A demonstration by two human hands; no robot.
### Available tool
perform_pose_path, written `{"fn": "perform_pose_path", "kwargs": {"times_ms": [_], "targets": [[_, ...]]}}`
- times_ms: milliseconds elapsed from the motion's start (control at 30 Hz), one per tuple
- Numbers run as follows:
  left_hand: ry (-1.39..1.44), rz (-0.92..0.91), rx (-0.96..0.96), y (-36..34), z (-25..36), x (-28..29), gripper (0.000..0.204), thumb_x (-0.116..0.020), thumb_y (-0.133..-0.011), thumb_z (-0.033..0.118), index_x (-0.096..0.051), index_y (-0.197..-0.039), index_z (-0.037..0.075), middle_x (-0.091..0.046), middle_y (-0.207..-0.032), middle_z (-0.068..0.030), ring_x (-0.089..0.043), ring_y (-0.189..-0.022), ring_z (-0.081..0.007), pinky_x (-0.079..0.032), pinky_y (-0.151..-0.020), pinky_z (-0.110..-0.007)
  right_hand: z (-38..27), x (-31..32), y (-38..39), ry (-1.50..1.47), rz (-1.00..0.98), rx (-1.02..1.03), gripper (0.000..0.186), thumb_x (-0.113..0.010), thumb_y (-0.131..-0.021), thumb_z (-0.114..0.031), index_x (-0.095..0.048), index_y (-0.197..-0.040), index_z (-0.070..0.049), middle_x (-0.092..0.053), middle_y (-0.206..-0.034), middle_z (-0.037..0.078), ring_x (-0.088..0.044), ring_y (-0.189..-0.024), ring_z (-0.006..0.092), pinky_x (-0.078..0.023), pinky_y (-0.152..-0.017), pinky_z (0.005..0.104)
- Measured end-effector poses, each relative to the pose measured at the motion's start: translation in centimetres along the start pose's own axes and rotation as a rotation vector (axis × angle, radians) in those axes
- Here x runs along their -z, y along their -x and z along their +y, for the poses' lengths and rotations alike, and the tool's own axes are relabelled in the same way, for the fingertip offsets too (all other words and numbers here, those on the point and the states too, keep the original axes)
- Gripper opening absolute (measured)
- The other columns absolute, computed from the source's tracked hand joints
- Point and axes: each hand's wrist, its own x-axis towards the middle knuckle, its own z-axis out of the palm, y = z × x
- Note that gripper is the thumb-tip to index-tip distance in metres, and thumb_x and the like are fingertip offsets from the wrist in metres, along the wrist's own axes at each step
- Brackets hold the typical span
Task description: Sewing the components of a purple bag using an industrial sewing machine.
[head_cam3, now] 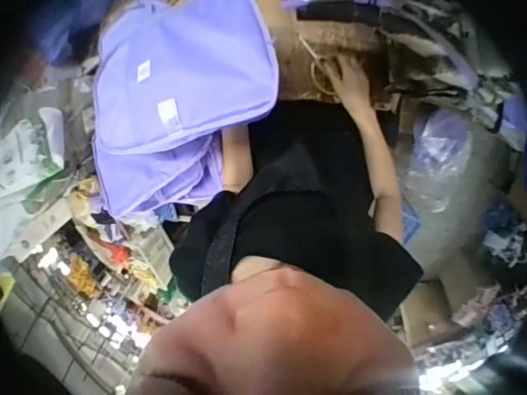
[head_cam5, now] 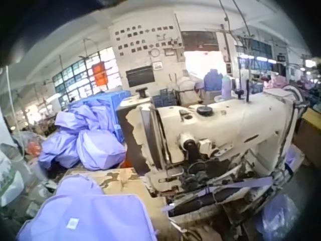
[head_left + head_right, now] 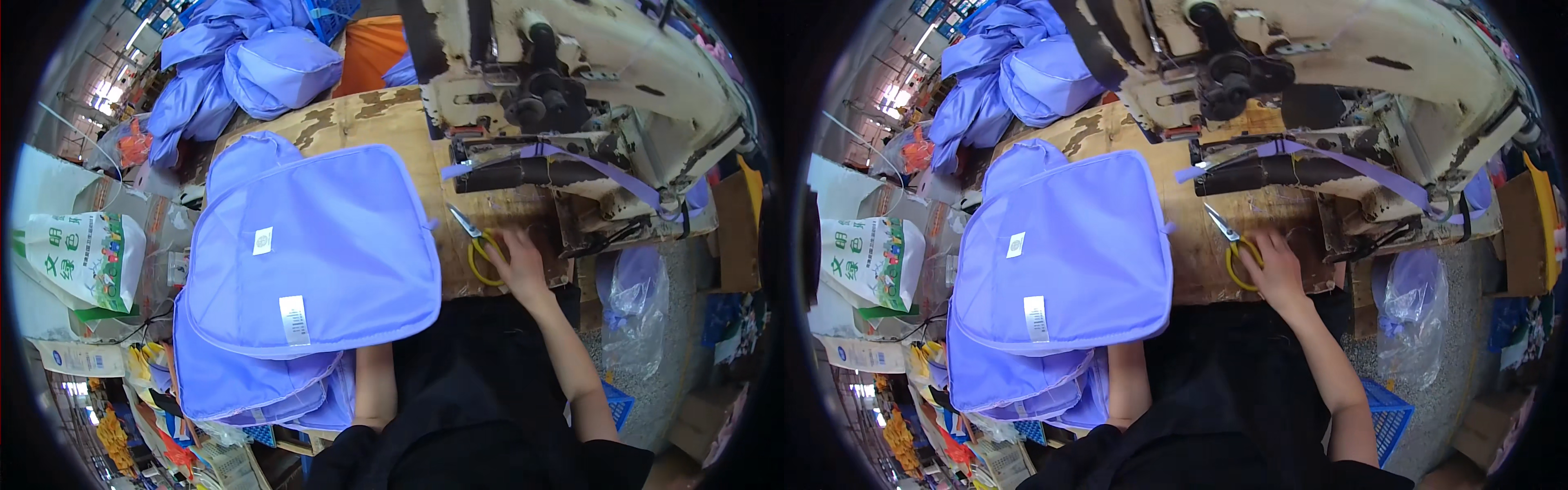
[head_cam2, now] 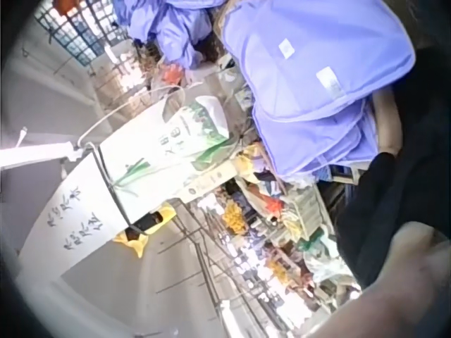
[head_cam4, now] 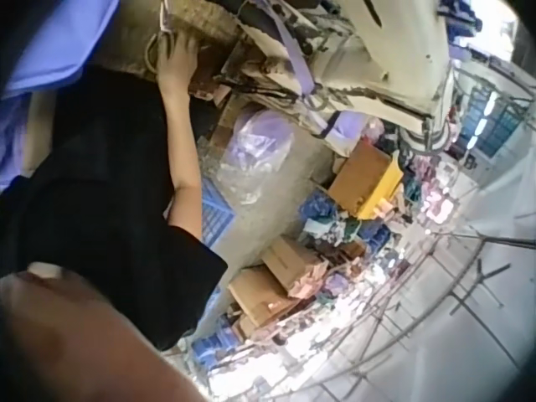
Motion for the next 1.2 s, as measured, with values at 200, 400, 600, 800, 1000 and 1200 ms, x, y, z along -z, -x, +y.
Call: {"fn": "perform_pose_path", "kwargs": {"times_ms": [200, 400, 600, 800, 1000, 1200], "targets": [[0.117, -0.039, 0.045, -0.4, -0.8, 2.2, 0.055, -0.036, -0.104, 0.042, -0.033, -0.149, 0.011, -0.039, -0.151, -0.0099, -0.041, -0.136, -0.0283, -0.029, -0.117, -0.045, -5.3, 4.3, -1.8, -0.7, -0.191, 0.469, 0.021, -0.067, -0.083, -0.003, -0.066, -0.104, -0.003, -0.064, -0.1, 0.007, -0.059, -0.083, 0.0164, -0.048, -0.076, 0.0271], [0.583, -0.078, 0.197, 0.2, -1.7, -2.3, 0.056, -0.038, -0.104, 0.042, -0.031, -0.149, 0.011, -0.038, -0.152, -0.01, -0.041, -0.136, -0.0281, -0.03, -0.117, -0.045, -7.0, 3.9, -4.0, -0.823, -0.189, 0.475, 0.014, -0.068, -0.082, -0.001, -0.068, -0.096, -0.003, -0.064, -0.093, 0.004, -0.058, -0.08, 0.0146, -0.047, -0.076, 0.0269], [0.474, -0.06, 0.184, 0.5, -1.7, -7.3, 0.056, -0.038, -0.103, 0.043, -0.032, -0.149, 0.011, -0.039, -0.151, -0.0099, -0.041, -0.136, -0.0275, -0.03, -0.117, -0.044, -7.4, 2.7, -5.7, -0.824, -0.194, 0.557, 0.019, -0.071, -0.076, 0.003, -0.069, -0.095, -0.001, -0.065, -0.087, 0.005, -0.056, -0.075, 0.0163, -0.045, -0.071, 0.026], [0.341, -0.059, 0.136, 0.1, -1.1, -5.2, 0.056, -0.038, -0.103, 0.044, -0.033, -0.148, 0.013, -0.041, -0.15, -0.0096, -0.042, -0.135, -0.0272, -0.031, -0.116, -0.045, -7.8, 4.0, -5.8, -0.436, -0.065, 0.748, 0.01, -0.068, -0.08, 0.004, -0.067, -0.089, -0.002, -0.064, -0.084, 0.004, -0.057, -0.074, 0.0157, -0.045, -0.066, 0.0242], [0.251, -0.059, 0.055, 0.5, -0.7, -3.2, 0.055, -0.038, -0.103, 0.046, -0.035, -0.148, 0.014, -0.042, -0.149, -0.0094, -0.043, -0.135, -0.0268, -0.032, -0.115, -0.046, -8.3, 4.9, -4.7, -0.264, 0.033, 0.913, 0.006, -0.067, -0.082, 0.001, -0.067, -0.088, -0.001, -0.063, -0.08, 0.004, -0.056, -0.068, 0.0153, -0.044, -0.061, 0.0246], [0.222, -0.103, -0.026, 0.4, 0.0, -1.6, 0.055, -0.038, -0.102, 0.047, -0.037, -0.147, 0.015, -0.044, -0.148, -0.0091, -0.043, -0.135, -0.0265, -0.033, -0.115, -0.047, -9.0, 3.9, -3.0, -0.471, -0.186, 0.296, 0.006, -0.065, -0.084, -0.003, -0.067, -0.089, -0.002, -0.064, -0.076, 0.003, -0.054, -0.059, 0.0152, -0.044, -0.057, 0.0263]]}}
